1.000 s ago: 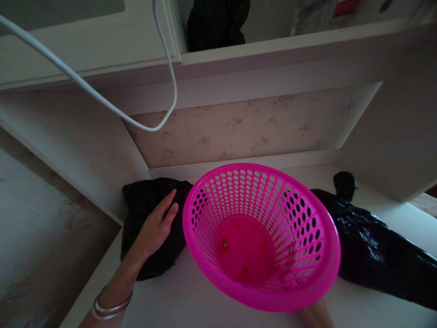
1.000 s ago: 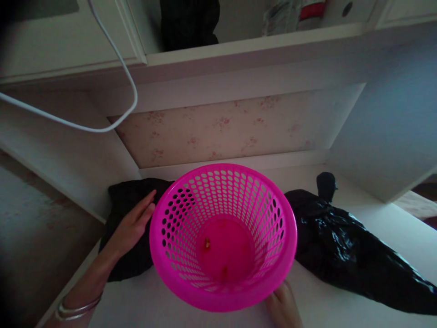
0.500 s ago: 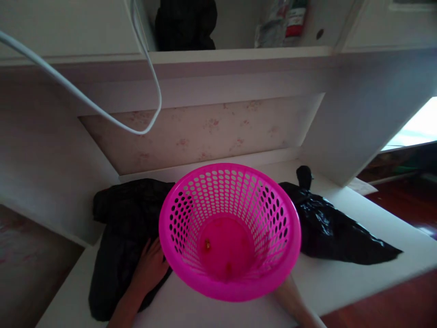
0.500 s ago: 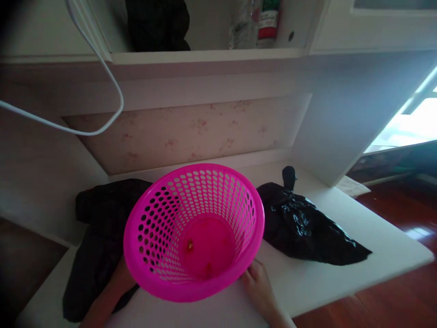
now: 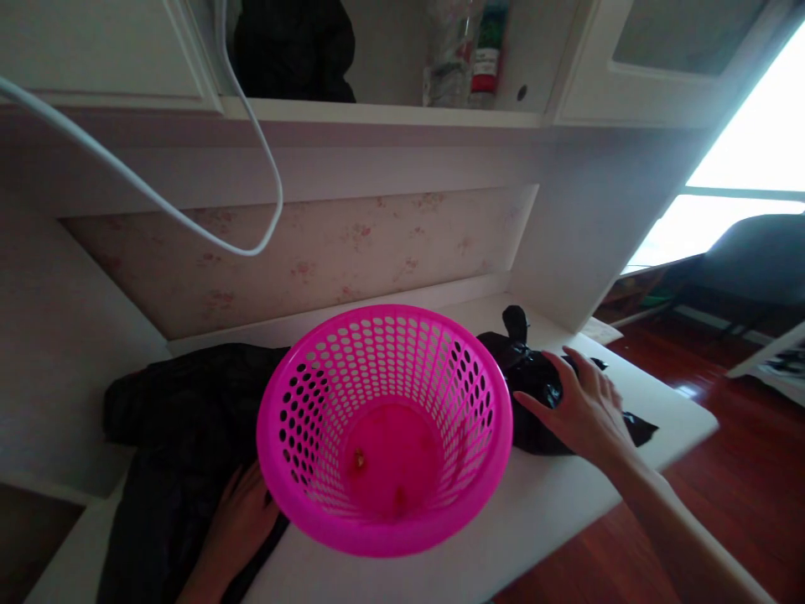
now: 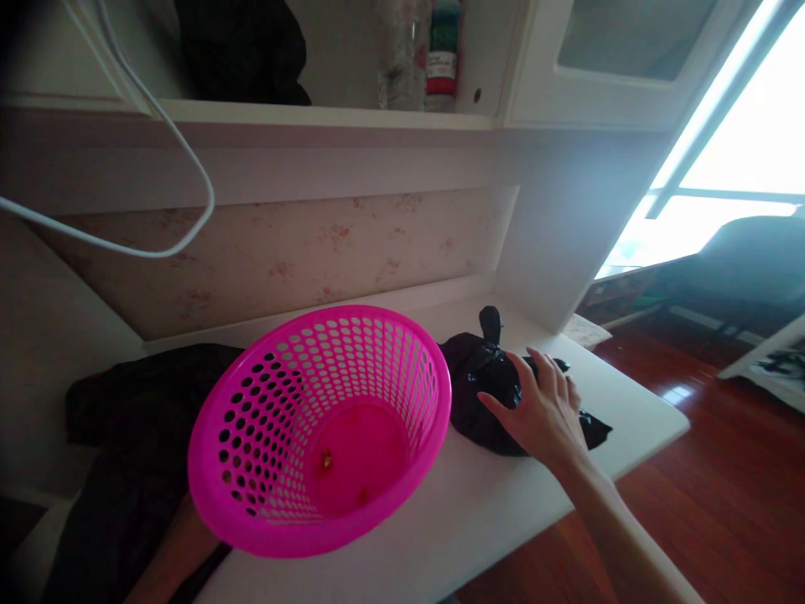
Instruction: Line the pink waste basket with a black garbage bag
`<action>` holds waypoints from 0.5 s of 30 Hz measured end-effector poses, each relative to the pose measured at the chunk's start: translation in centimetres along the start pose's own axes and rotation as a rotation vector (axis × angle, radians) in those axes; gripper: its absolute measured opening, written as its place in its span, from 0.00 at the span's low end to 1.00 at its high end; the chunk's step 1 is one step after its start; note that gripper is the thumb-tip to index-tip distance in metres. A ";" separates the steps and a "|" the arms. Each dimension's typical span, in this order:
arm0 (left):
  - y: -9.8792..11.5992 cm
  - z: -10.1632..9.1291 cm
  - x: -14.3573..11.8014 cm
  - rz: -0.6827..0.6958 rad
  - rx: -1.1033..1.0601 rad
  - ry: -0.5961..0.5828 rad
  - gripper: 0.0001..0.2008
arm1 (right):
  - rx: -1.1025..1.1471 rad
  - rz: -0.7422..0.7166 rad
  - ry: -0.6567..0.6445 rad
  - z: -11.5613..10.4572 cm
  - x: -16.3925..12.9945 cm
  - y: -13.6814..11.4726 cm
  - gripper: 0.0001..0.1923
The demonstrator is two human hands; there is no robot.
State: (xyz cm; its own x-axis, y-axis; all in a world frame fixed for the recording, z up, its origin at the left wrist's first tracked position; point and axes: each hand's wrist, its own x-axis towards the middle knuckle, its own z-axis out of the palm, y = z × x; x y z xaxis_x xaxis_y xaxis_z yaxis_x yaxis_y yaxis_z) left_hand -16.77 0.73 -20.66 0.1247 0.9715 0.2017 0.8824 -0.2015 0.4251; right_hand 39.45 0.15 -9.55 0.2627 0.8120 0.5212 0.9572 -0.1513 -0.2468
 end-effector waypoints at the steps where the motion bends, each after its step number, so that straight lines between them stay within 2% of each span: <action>1: 0.1 0.0 0.0 -0.007 0.010 0.008 0.18 | -0.036 0.035 -0.081 0.8 0.7 1.0 0.47; 3: 0.2 0.0 -0.1 -0.011 0.040 0.021 0.19 | -0.016 0.063 -0.285 2.6 1.5 2.6 0.52; 6: 0.2 -0.1 -0.3 0.011 0.093 0.032 0.19 | 0.019 0.030 -0.412 4.3 1.8 3.6 0.50; 11: 0.0 0.0 -0.6 0.039 0.156 0.020 0.19 | 0.077 0.027 -0.404 4.5 2.2 3.1 0.26; 15: 0.0 0.1 -0.8 0.010 0.173 -0.018 0.22 | 0.202 0.059 -0.323 2.7 4.2 2.9 0.13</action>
State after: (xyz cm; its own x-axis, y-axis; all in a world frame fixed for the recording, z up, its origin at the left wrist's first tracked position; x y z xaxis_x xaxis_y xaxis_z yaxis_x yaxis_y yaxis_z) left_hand -16.80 -0.09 -20.90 0.1409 0.9718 0.1890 0.9456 -0.1887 0.2649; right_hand 43.01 4.61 -10.26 0.2336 0.9458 0.2256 0.8899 -0.1145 -0.4415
